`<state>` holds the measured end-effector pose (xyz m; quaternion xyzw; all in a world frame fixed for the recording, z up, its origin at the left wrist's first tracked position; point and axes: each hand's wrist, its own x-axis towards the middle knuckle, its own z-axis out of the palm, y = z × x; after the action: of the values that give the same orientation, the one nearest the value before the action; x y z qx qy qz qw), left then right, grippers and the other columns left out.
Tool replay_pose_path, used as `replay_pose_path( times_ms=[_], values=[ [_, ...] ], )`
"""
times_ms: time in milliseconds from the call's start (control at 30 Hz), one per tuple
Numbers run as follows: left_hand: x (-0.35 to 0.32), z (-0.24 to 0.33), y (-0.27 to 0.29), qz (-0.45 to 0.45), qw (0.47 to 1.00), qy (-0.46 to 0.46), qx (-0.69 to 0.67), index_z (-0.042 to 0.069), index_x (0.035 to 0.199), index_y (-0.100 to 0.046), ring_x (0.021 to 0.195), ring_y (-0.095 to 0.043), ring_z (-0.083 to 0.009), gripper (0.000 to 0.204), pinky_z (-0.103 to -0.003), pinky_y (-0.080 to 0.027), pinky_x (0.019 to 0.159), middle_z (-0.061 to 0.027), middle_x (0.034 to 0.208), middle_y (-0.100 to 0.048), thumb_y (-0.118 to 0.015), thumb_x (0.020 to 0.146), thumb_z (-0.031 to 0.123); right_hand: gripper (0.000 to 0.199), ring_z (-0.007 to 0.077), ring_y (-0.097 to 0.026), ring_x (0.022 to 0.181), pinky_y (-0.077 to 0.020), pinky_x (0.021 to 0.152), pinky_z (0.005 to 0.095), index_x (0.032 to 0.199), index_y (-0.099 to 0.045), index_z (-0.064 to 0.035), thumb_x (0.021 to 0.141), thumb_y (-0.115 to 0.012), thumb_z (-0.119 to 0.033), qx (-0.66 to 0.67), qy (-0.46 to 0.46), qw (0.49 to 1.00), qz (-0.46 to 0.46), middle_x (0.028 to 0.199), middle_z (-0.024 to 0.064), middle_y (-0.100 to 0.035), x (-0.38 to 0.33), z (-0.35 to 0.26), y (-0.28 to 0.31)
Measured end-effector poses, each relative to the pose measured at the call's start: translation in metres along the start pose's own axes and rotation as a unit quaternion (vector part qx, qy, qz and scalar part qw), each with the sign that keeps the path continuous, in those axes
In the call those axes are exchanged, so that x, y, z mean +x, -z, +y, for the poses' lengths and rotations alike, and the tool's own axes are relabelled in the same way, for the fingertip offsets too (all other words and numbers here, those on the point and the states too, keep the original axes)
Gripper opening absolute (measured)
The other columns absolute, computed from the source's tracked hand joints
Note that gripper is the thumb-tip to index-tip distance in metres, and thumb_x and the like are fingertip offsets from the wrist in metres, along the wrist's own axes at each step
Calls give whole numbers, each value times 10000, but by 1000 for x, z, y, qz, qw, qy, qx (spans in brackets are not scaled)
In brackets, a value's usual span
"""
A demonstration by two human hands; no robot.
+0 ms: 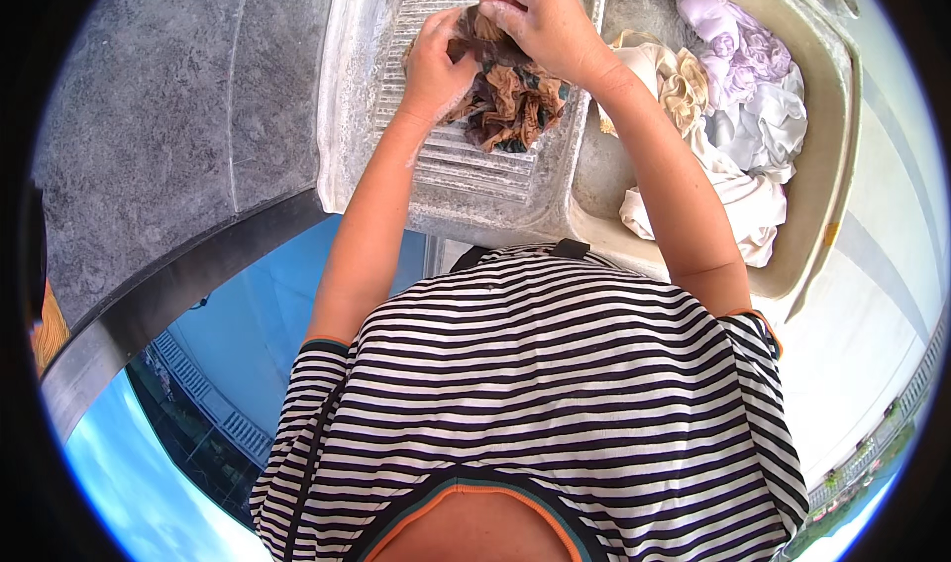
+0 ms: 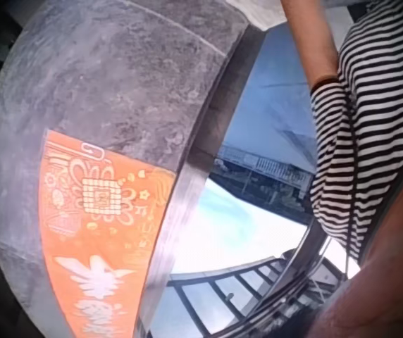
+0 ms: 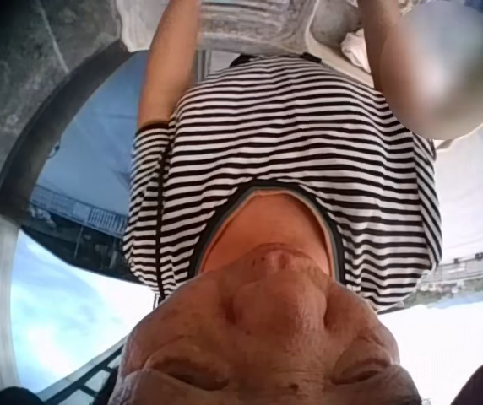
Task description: The person hand washes a patterned brown cloth in a double-basin sink. They wet the cloth under running water, apply soap, and scrub it on the washboard, then rinse and wring it out. Other clothes remain in the adjacent basin.
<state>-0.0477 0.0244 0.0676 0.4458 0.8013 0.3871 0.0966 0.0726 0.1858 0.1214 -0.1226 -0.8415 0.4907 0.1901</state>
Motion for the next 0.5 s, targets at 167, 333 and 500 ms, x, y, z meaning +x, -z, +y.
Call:
replay_pose_path(
  times_ms=[167, 333, 500],
  values=[
    [18, 31, 48, -53, 963, 68, -257, 21, 1196, -669, 957, -653, -81, 281, -255, -547, 842, -35, 1071, -718, -693, 915, 28, 294, 95, -635, 925, -525, 837, 281, 1120, -651, -38, 910, -756, -214, 218, 0, 976, -17, 1009, 8, -666, 11, 8, 9],
    [13, 40, 59, 20, 896, 90, -435, 47, 1025, -682, 923, -652, -114, 139, -286, -544, 816, -22, 949, -689, -701, 890, 77, 272, 144, -680, 934, -558, 868, 362, 932, -751, -68, 839, -832, -311, 31, -54, 989, -132, 1052, 21, -724, -16, 42, -18],
    [1, 18, 35, 37, 700, 273, -659, 76, 1427, -501, 1315, -517, -298, 542, -547, -396, 1108, -124, 1413, -555, -642, 982, 352, 267, 154, -707, 888, -582, 870, 340, 1127, -736, -66, 902, -758, -207, 527, -129, 837, 76, 1016, 46, -748, -6, 10, -24]
  ],
)
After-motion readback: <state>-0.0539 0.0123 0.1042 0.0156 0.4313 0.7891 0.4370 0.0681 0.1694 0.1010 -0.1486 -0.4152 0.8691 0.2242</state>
